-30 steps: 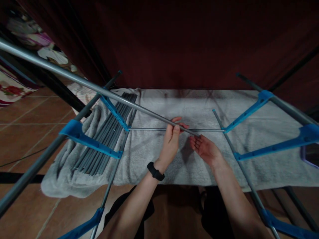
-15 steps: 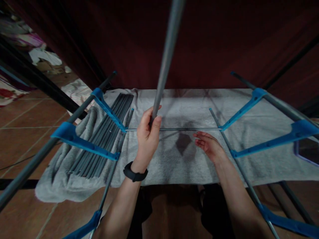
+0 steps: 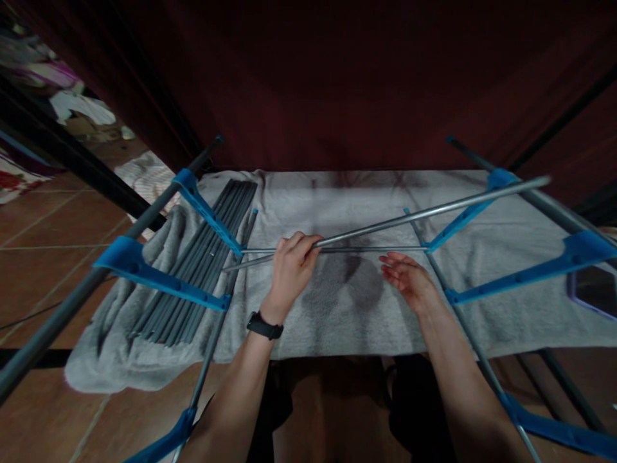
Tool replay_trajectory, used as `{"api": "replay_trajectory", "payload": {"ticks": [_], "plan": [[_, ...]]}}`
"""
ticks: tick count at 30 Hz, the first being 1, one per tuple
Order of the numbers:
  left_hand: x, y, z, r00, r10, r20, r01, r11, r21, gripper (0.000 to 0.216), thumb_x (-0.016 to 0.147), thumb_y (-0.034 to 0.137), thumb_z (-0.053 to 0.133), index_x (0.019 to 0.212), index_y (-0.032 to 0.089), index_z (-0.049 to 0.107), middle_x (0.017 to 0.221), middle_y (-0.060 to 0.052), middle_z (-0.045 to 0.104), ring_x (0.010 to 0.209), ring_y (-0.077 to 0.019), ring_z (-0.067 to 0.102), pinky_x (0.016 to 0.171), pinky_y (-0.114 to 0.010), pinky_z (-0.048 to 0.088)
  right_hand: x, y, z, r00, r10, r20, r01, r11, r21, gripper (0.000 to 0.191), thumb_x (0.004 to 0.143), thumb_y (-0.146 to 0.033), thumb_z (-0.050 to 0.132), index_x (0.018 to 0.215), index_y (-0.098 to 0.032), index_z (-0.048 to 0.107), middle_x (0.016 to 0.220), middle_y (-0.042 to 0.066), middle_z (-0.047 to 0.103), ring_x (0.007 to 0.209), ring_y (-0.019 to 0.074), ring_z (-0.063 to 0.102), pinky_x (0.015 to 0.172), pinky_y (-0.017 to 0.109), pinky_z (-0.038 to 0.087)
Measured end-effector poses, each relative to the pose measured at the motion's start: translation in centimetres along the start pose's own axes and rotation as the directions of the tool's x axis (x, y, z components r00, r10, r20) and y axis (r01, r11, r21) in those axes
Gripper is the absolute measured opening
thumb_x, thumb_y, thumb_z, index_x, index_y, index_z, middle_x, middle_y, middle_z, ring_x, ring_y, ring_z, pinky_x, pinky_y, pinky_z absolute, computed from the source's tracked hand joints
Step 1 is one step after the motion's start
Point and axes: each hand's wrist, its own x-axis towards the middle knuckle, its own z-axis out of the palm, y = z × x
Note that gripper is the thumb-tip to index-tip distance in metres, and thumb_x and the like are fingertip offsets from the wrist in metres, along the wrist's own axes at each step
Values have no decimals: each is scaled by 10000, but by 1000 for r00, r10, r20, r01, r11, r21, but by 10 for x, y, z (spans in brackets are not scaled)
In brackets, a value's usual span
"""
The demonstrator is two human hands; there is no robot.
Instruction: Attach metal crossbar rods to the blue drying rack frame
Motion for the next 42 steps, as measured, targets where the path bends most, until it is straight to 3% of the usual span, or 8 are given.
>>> {"api": "replay_trajectory", "payload": {"ticks": [7,18,23,31,42], "plan": [[-7,-17,7,992,0,122,-17,990,138,244,1011,250,537,1163,255,727,1004,-62,723,954,-234,664,886,-386,426,4,1,-8,1000,-16,-23,17,1000,23,251,748,-15,618,913,-190,687,860,79,792,664,157,731,580,228,617],[-11,-14,15,944,-33,329,-70,953,295,283,988,196,515,1174,229,726,1044,-81,731,954,-261,672,883,-415,435,10,-1,-19,997,-47,-54,51,996,79,204,800,5,584,804,-186,654,816,52,767,701,133,729,653,224,635],[-13,-15,18,938,-17,345,-86,956,281,270,986,188,511,1136,238,730,1009,-77,729,951,-256,680,885,-410,442,15,-4,-22,994,15,-106,2,988,156,233,862,1,530,780,-183,646,724,30,721,669,123,714,666,213,635],[-14,-16,21,922,-43,386,-81,950,301,252,993,196,533,1148,232,728,1060,-81,739,974,-257,695,921,-416,468,18,-8,-22,990,71,-125,-37,966,254,240,985,-78,518,824,-172,669,760,27,728,677,109,708,686,205,643],[-17,-17,21,868,-146,475,-3,954,300,223,999,254,580,1173,244,718,1120,-64,736,953,-243,717,842,-349,514,17,-8,-21,981,78,-179,-25,959,282,238,989,-69,537,815,-176,659,726,7,713,641,100,693,655,189,635]]}}
